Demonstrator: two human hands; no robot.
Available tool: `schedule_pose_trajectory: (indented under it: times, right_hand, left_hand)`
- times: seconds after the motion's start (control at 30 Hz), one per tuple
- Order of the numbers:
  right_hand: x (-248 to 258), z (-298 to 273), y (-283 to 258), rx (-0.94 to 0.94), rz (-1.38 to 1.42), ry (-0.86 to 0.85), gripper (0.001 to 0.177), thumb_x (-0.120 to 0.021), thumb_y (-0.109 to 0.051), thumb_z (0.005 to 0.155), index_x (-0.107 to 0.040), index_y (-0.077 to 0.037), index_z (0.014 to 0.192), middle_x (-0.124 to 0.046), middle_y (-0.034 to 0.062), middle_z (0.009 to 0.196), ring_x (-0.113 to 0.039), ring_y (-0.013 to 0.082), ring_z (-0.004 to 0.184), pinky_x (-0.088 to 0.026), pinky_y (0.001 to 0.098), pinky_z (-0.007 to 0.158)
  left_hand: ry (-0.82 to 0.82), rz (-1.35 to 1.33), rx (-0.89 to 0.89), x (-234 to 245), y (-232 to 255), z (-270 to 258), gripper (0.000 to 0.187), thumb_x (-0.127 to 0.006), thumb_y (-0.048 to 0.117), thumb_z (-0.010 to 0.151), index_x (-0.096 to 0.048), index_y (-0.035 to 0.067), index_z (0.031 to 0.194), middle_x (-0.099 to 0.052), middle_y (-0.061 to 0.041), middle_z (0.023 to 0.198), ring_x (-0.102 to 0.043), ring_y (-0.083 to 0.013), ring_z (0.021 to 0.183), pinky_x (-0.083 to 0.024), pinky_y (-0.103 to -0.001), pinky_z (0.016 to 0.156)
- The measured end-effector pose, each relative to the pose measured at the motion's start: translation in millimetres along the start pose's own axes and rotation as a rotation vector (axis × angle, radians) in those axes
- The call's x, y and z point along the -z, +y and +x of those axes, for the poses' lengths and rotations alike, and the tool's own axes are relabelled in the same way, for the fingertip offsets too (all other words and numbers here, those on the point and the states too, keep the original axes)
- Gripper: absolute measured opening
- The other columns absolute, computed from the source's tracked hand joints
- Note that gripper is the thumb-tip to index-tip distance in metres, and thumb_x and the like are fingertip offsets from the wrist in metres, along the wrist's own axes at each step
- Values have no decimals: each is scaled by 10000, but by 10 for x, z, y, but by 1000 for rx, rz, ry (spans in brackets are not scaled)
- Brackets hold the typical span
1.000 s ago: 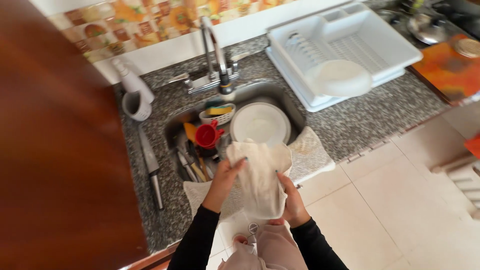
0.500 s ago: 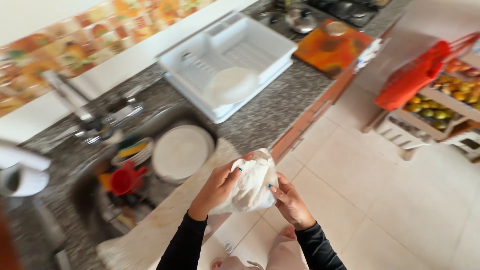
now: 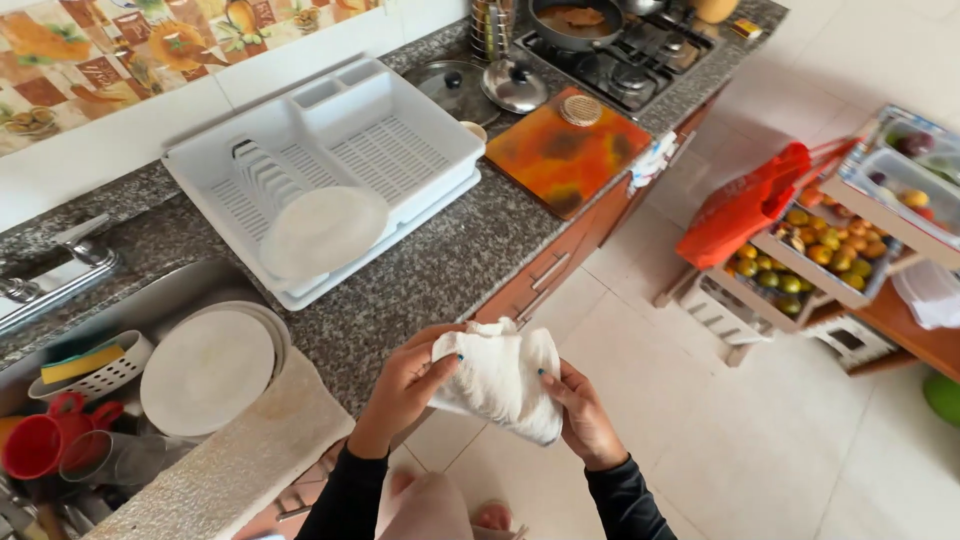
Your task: Moving chairs, wiping the dining table with a cloth, and setting items like a cutting board.
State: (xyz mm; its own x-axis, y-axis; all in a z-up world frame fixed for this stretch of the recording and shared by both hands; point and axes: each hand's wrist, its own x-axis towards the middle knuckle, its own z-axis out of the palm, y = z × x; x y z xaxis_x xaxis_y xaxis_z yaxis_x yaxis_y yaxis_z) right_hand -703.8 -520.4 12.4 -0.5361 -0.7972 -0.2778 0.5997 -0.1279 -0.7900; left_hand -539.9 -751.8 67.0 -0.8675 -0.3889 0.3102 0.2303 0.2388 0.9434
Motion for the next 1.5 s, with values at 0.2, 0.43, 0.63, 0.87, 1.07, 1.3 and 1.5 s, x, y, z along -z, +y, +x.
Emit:
schedule_pose_trajectory:
  times: [0.2, 0.43, 0.63, 0.87, 1.07, 1.3, 1.5]
  right_hand:
    - [70, 794, -41, -74, -146, -210, 361, -608, -135, 1002, -658, 104, 1269, -753, 115, 1142, -701, 187, 1040, -561, 357, 939]
    - [-178, 1711, 29, -162, -255, -435, 262, -653, -52, 981, -711, 32, 1223, -763, 49, 1103, -698, 123, 987, -577, 329, 903]
    - [-200, 2360, -99, -15, -606, -368, 227, -648, -93, 991, -736, 24, 1164, -763, 83, 1076, -695, 151, 940, -566, 315, 812]
    - [285, 3058, 99, 287, -1427, -481, 108, -723, -146, 938, -740, -54, 991, -704, 130, 1054, -655, 328, 1026, -524, 407, 869]
    - [127, 3332, -610, 720, -1309, -736, 218, -738, -128, 807, -755, -84, 1020, -698, 112, 1242, -612, 319, 1172, -436, 443, 965]
    - [820, 4040, -487, 76, -845, -425, 266, -619, -225, 995, -718, -65, 1183, -717, 71, 1229, -672, 205, 1150, -493, 326, 994]
    - [838, 4129, -572, -160, -618, -421, 346, -526, -267, 1046, -660, -45, 1275, -712, 46, 1258, -662, 151, 1155, -495, 320, 986]
  left_hand:
    - [170, -2, -22, 391, -115, 370, 218, -662, 22, 948, -722, -55, 1143, -654, -116, 1356, -671, -190, 1151, -548, -310, 916]
    - [395, 295, -13, 831, -226, 1072, 188, -662, 24, 971, -736, 39, 1143, -731, -56, 1256, -734, -178, 1087, -591, -294, 868]
    - [293, 805, -78, 772, -806, 1722, 363, -615, 34, 911, -670, 112, 1261, -673, -47, 1340, -644, -246, 1195, -474, -416, 988]
    - [443, 1057, 373, 95, -1766, 1470, 537, -589, 366, 975, -481, 215, 1479, -382, -121, 1588, -361, -384, 1424, -283, -623, 1108]
    - [462, 1162, 846, -156, -2128, 1150, 894, -610, 682, 799, -310, 325, 1562, -139, -141, 1678, -107, -441, 1502, -88, -736, 1101]
    - [502, 957, 832, -228, -2340, 1696, 562, -729, 409, 873, -572, 256, 1390, -406, -80, 1572, -356, -337, 1457, -259, -599, 1157]
    - [702, 657, 500, -430, -2571, 2315, 235, -783, 229, 853, -716, 129, 1056, -606, -43, 1199, -558, -272, 1184, -370, -479, 990]
